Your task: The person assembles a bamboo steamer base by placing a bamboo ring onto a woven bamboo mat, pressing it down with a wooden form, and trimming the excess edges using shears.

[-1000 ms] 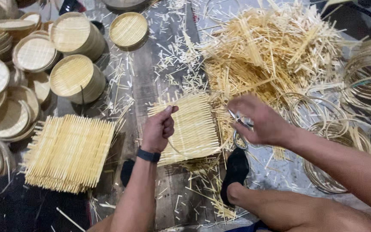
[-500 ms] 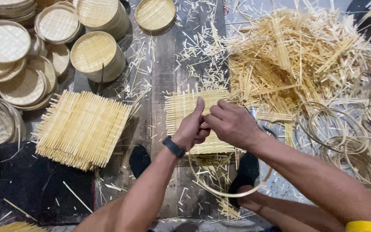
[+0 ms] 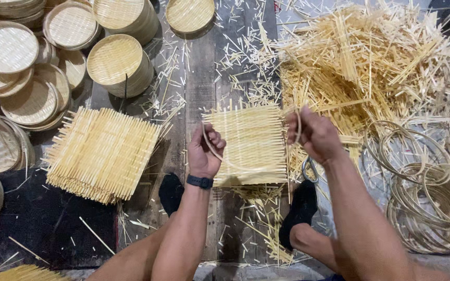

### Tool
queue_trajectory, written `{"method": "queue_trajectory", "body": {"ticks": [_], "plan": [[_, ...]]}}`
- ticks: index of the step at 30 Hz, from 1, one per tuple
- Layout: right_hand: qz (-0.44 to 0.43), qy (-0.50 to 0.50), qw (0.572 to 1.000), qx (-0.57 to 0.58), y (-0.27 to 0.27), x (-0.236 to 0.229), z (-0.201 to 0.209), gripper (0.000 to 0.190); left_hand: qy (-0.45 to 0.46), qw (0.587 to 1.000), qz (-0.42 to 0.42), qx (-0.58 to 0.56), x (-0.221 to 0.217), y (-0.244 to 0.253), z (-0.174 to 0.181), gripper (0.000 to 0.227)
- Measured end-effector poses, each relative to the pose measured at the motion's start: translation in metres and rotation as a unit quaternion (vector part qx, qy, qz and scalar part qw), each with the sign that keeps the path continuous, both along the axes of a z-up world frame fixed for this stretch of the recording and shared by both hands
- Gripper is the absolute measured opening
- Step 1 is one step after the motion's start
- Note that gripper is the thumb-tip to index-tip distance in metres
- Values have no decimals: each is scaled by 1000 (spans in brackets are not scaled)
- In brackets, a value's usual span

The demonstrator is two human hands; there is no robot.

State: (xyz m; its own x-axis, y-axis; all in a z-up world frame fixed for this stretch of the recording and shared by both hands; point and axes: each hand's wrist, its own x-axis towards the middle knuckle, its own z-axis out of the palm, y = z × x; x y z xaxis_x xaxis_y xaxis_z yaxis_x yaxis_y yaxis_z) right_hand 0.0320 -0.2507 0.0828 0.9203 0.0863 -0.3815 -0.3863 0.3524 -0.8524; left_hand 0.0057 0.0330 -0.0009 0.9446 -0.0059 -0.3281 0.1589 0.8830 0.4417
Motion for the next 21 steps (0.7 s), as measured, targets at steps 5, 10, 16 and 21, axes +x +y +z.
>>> {"method": "queue_trajectory", "body": {"ticks": [5,10,16,21], "plan": [[86,-5,996,4,-9,-12,-50,47,27,962,-195,187,17,21,35,24],[145,36,984,-101,-2,-5,-58,47,99,922,-232,292,27,8,45,32],[77,55,995,-11,-8,-17,-61,48,123,953,-155,230,28,12,20,34],[56,44,986,-150,-11,-19,-84,31,117,981,-90,124,29,25,-23,22]]}}
